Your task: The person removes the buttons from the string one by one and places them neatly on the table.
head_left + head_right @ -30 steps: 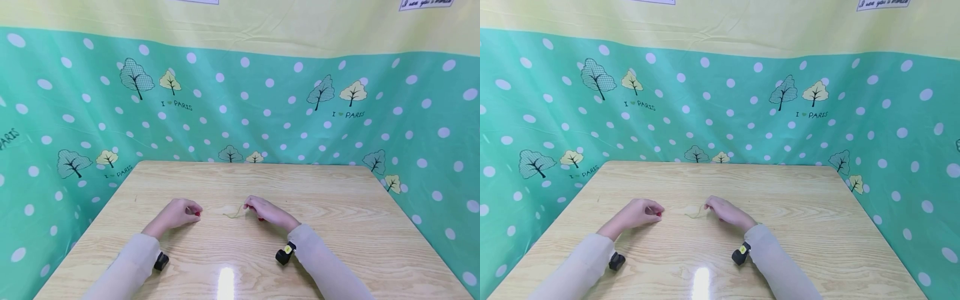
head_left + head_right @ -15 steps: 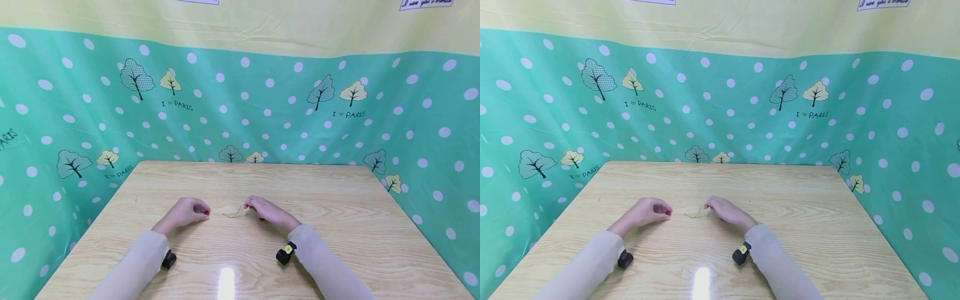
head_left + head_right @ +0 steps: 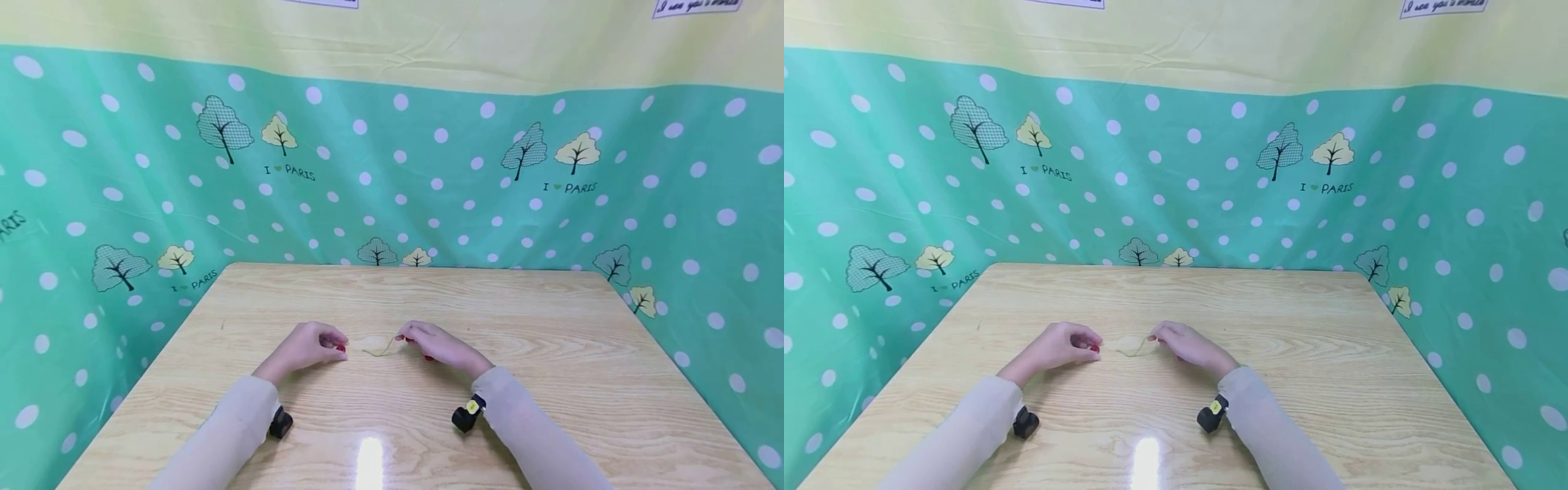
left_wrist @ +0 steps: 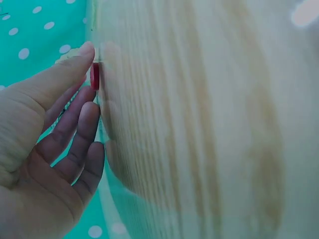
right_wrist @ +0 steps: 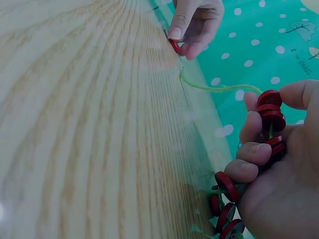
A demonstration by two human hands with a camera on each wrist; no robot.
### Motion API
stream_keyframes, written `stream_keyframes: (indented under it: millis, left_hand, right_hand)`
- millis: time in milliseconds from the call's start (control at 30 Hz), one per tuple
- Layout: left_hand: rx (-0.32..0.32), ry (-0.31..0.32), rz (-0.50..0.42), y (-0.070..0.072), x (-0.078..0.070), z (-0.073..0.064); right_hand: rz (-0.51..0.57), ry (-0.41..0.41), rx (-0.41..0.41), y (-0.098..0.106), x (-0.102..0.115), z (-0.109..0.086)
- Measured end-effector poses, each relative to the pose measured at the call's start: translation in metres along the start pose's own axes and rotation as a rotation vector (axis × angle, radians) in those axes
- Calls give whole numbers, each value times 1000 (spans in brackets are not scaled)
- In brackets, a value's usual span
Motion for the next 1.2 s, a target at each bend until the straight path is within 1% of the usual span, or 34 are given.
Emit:
stream_keyframes:
  millis: [100,200,300,433,533,667,767,900,967,1033,1133,1200]
  left_hand:
    - [-17,24,-35,0,-4,0]
    - [-29,33,-120,-1,-12,1]
    - [-41,11,-217,-4,-24,4]
    - [-67,-48,-274,-9,-44,10]
    - [-69,-92,-277,-15,-58,15]
    - [-47,-144,-273,-27,-71,21]
    - [-41,-184,-262,-35,-80,25]
    - [-42,-220,-246,-41,-87,29]
    - [-39,-230,-240,-42,-89,30]
    - [-30,-226,-235,-43,-89,31]
    - [-14,-211,-239,-44,-88,33]
    - [-15,-196,-244,-43,-88,34]
  right_hand:
    - [1,-2,5,1,0,-1]
    - [13,-14,17,2,0,-2]
    - [9,-27,18,3,0,-3]
    - [4,-25,26,4,-1,-4]
    - [7,-12,37,4,0,-4]
    - [1,3,41,5,1,-3]
    - [6,6,48,5,1,-3]
    - [21,20,62,4,2,-2]
    - [30,32,74,3,2,-2]
    - [33,41,82,3,2,-2]
    - [43,50,93,3,2,-3]
    - [47,51,84,4,2,-4]
Point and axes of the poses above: each hand's wrist, its own z-axis towards the middle knuckle, its own y-axis out of the back of the hand, x = y × z, the point moved 5 cm from there along z, towards the middle knuckle
